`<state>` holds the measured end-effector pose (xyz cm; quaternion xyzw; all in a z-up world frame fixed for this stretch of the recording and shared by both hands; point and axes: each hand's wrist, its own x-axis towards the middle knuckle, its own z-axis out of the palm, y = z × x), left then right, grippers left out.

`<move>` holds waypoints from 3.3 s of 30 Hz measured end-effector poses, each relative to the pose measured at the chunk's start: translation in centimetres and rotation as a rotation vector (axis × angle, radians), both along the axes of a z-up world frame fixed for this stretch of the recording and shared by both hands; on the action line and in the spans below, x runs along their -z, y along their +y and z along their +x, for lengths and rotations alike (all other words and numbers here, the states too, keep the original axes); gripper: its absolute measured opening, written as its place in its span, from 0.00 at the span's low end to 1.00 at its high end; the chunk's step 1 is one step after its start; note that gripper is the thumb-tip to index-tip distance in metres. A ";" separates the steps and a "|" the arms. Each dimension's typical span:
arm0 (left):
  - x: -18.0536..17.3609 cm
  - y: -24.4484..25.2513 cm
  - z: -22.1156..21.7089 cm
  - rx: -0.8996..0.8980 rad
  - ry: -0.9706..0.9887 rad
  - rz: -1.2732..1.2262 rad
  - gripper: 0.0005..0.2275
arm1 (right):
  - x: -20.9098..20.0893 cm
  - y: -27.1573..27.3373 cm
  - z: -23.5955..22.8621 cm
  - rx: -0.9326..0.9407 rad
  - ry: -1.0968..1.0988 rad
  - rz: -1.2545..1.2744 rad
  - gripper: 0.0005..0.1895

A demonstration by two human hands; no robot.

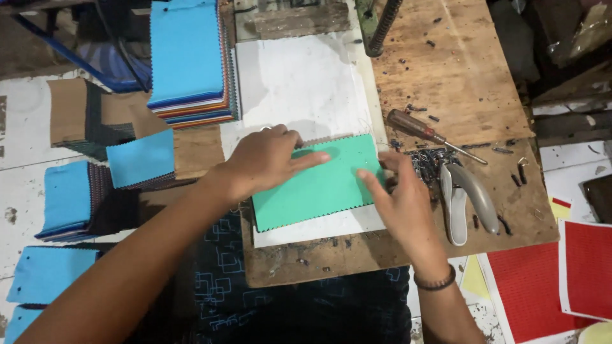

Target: The person uses a drill press to punch holes into stacked pieces of blue and green fabric. They position the fabric under the drill, operate the lever to lower the drill bit, and then remove the finished pieces to place them on a pile.

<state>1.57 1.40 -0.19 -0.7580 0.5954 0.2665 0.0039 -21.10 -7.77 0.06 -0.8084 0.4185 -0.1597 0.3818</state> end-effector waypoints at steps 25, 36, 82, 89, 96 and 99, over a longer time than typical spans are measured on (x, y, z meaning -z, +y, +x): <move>-2.6 -2.7 -0.3 -0.080 0.380 0.190 0.42 | 3.2 -5.5 1.5 -0.096 -0.314 0.580 0.38; -1.4 -2.0 1.2 -0.126 0.262 0.175 0.41 | 5.1 -6.6 3.4 -0.019 -0.301 0.506 0.36; 3.4 -5.0 4.4 -0.001 0.065 0.112 0.42 | 6.9 4.8 0.0 -0.464 0.179 -0.743 0.12; 2.6 -4.7 4.4 -0.016 0.055 0.056 0.40 | 6.9 4.7 -0.3 -0.471 0.221 -0.773 0.13; 2.9 -4.6 4.9 -0.019 0.088 0.009 0.38 | 6.7 5.0 0.4 -0.386 0.283 -0.774 0.20; 3.0 -4.2 5.2 0.006 0.090 -0.065 0.36 | 7.3 5.1 0.5 -0.347 0.322 -0.749 0.24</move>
